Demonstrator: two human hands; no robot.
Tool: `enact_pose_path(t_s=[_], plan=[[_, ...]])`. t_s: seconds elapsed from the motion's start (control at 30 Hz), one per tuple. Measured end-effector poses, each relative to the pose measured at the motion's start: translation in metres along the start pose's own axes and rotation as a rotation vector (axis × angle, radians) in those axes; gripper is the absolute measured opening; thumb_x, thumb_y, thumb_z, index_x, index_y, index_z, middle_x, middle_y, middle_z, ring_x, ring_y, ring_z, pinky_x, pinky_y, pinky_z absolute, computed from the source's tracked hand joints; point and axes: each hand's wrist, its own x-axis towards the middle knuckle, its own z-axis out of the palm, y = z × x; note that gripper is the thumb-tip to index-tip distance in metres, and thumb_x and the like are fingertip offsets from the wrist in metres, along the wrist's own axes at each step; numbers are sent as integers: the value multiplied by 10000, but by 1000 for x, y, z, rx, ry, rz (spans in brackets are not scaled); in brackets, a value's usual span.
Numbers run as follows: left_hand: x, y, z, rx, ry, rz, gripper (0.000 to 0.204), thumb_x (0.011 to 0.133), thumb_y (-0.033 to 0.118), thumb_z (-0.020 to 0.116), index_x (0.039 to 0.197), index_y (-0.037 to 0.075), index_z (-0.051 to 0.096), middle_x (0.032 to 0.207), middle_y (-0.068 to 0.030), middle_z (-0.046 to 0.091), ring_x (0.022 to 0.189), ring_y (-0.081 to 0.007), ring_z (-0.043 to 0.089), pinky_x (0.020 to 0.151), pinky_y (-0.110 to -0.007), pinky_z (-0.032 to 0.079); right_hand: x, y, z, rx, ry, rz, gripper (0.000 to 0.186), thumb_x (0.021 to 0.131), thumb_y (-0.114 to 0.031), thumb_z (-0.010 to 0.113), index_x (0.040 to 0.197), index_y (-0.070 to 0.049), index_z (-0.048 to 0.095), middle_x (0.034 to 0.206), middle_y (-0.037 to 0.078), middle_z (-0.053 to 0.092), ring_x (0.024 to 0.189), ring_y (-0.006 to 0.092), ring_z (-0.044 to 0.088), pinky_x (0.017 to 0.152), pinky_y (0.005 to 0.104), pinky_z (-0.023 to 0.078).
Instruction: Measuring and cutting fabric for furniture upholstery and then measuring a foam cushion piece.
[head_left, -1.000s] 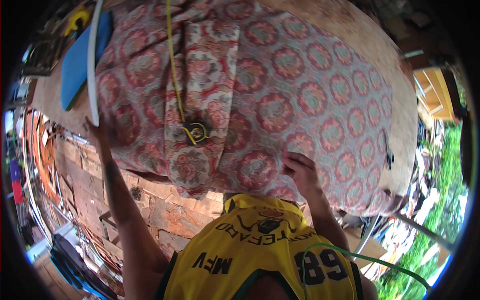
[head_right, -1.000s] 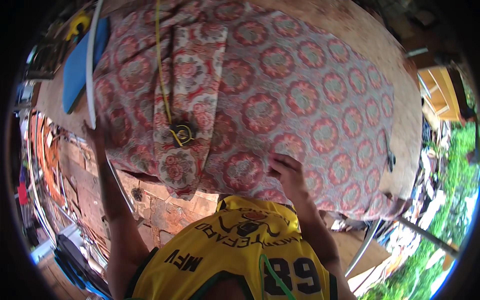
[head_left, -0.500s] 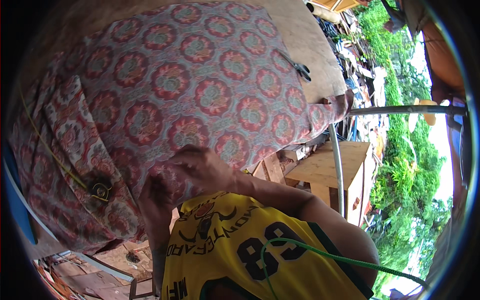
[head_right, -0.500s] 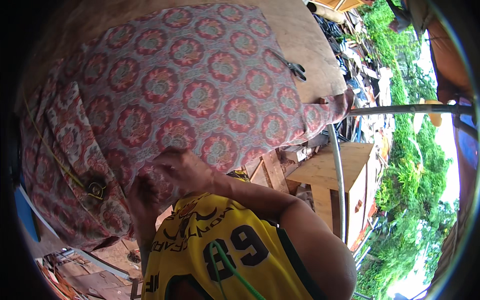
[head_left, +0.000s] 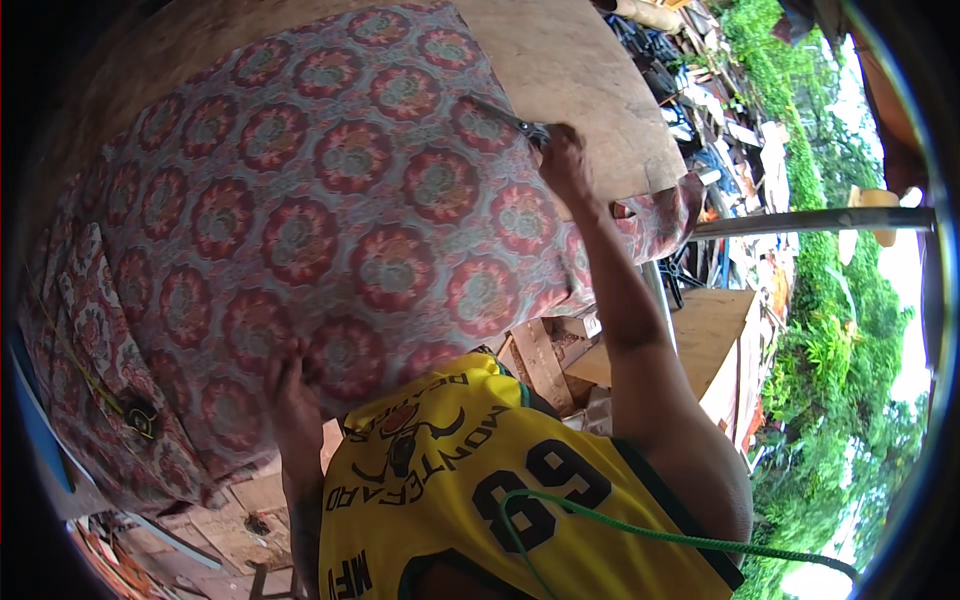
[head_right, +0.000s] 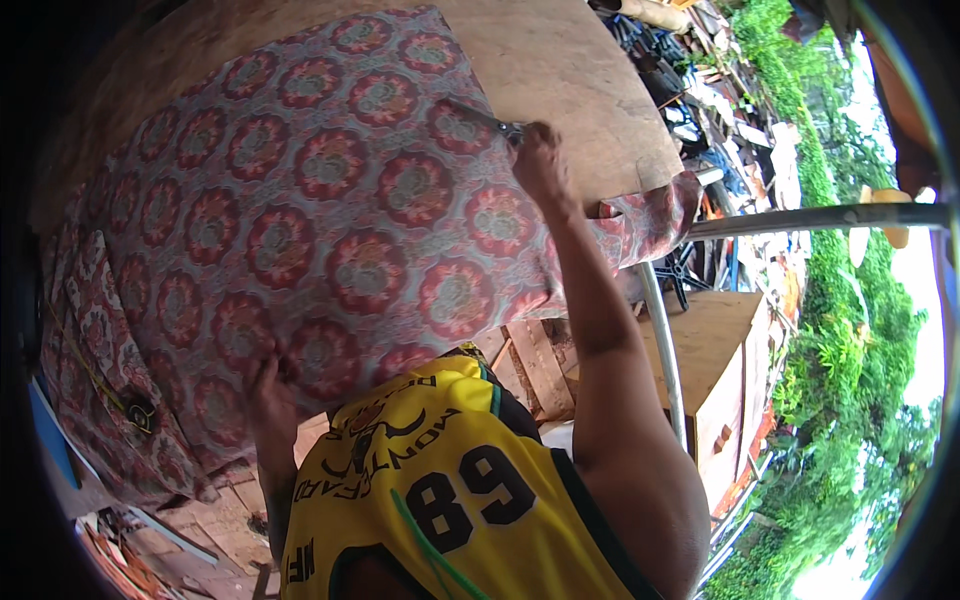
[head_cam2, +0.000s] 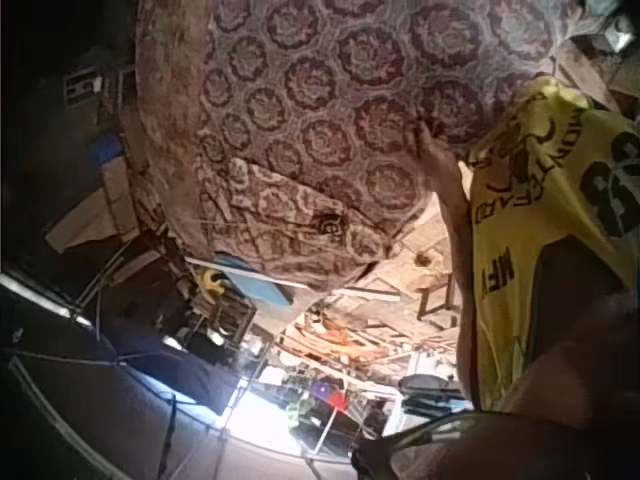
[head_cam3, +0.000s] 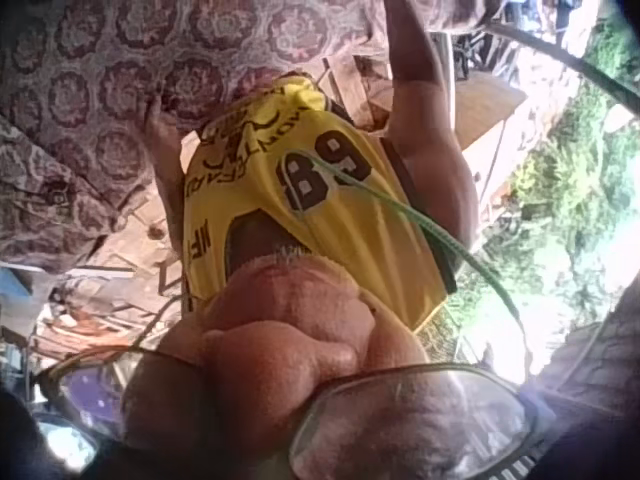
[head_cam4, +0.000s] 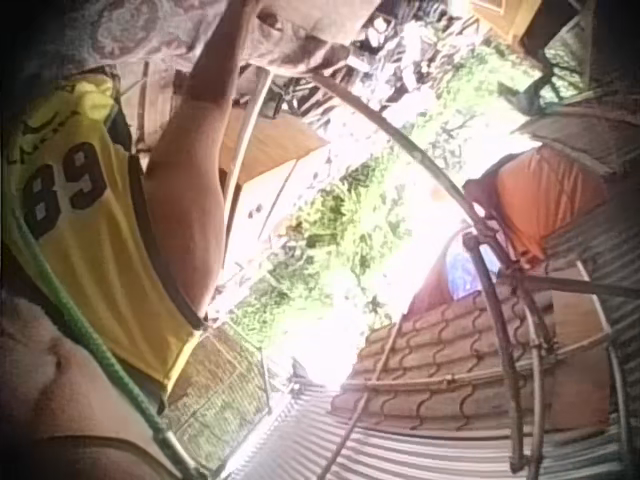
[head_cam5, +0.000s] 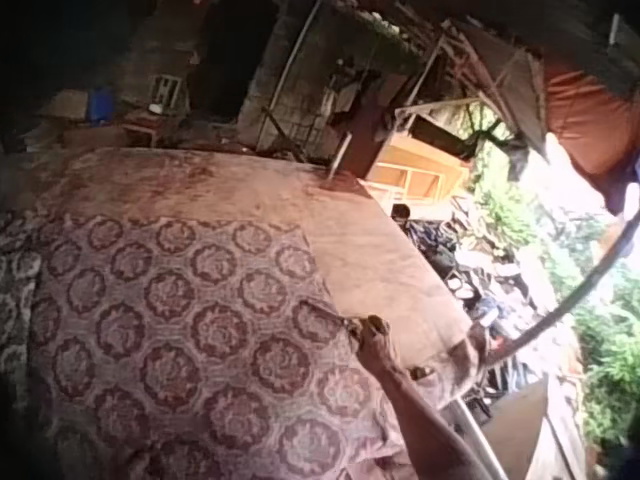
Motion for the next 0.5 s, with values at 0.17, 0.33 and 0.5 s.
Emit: enact_pose_path(t_s=[0.17,0.33,0.5], plan=[[6,-27,164,333,-164,-16,158,1040,124,519,1133,39,614,1047,-55,664,838,-117,639,694,-269,523,55,68,4,84,-304,-133,535,773,-227,751,1252,-15,642,1249,254,617,1193,408,575,1020,453,472],[23,-84,272,876,-447,174,145,1008,87,544,1094,28,644,927,-108,679,809,-189,670,713,-335,526,79,72,-13,192,-587,-28,407,686,-291,755,923,38,722,872,233,718,859,332,723,785,420,578],[57,-147,343,1033,-619,632,170,885,17,639,1054,28,648,988,-188,662,908,-362,651,768,-433,520,27,125,-52,830,-550,477,255,764,-155,764,868,50,652,670,89,657,534,161,636,489,304,497]])
